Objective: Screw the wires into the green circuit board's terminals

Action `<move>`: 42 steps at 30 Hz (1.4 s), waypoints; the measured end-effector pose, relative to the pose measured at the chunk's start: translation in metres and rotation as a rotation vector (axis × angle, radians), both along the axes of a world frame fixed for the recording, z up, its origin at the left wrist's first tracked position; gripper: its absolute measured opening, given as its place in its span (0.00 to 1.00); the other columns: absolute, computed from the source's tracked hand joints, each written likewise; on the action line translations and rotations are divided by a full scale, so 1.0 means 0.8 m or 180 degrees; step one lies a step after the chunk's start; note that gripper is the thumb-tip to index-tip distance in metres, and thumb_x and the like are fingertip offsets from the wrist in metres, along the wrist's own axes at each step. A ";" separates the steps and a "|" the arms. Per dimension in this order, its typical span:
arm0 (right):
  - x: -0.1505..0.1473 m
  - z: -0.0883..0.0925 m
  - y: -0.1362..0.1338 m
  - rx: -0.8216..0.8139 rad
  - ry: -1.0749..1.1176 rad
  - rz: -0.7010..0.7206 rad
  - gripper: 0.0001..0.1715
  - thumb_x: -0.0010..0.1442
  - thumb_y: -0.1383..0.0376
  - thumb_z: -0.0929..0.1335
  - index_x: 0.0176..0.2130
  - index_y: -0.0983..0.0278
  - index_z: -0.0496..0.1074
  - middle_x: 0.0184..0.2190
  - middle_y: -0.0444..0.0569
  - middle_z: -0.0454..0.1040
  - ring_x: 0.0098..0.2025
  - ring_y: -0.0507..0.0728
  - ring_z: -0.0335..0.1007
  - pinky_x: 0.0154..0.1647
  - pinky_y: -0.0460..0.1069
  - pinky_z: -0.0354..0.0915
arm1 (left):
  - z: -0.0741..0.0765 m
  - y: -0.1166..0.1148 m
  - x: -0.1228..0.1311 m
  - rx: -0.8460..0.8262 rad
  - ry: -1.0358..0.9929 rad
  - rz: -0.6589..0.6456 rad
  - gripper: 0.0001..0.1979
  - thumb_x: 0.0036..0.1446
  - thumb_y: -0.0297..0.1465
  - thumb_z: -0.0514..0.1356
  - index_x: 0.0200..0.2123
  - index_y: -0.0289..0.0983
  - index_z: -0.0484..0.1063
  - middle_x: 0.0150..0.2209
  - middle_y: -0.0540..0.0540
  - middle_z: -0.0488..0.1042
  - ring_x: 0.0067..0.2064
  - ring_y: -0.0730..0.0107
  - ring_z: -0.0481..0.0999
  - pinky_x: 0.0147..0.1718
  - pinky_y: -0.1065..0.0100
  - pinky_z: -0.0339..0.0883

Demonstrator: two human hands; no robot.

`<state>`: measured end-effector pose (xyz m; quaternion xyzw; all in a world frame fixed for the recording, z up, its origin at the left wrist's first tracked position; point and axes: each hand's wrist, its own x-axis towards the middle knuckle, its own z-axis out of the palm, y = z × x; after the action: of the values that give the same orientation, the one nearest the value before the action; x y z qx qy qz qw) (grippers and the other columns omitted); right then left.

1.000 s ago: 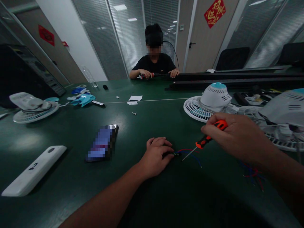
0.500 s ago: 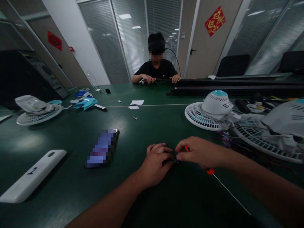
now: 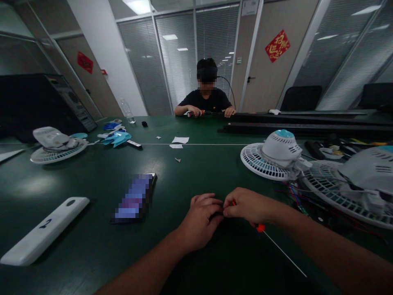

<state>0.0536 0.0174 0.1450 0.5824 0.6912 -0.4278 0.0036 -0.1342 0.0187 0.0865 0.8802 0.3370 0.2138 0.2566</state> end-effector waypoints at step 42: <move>0.023 -0.047 0.151 0.2382 -0.0978 0.0755 0.20 0.63 0.58 0.66 0.53 0.63 0.68 0.52 0.52 0.70 0.48 0.59 0.70 0.46 0.59 0.68 | -0.011 0.175 0.031 0.0146 0.0510 0.1463 0.16 0.57 0.32 0.60 0.50 0.45 0.74 0.53 0.42 0.72 0.56 0.49 0.67 0.51 0.46 0.59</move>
<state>0.0716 0.1379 0.1076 0.5170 0.8526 -0.0520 -0.0559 -0.1091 0.1587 0.0781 0.8002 0.5428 0.2038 0.1536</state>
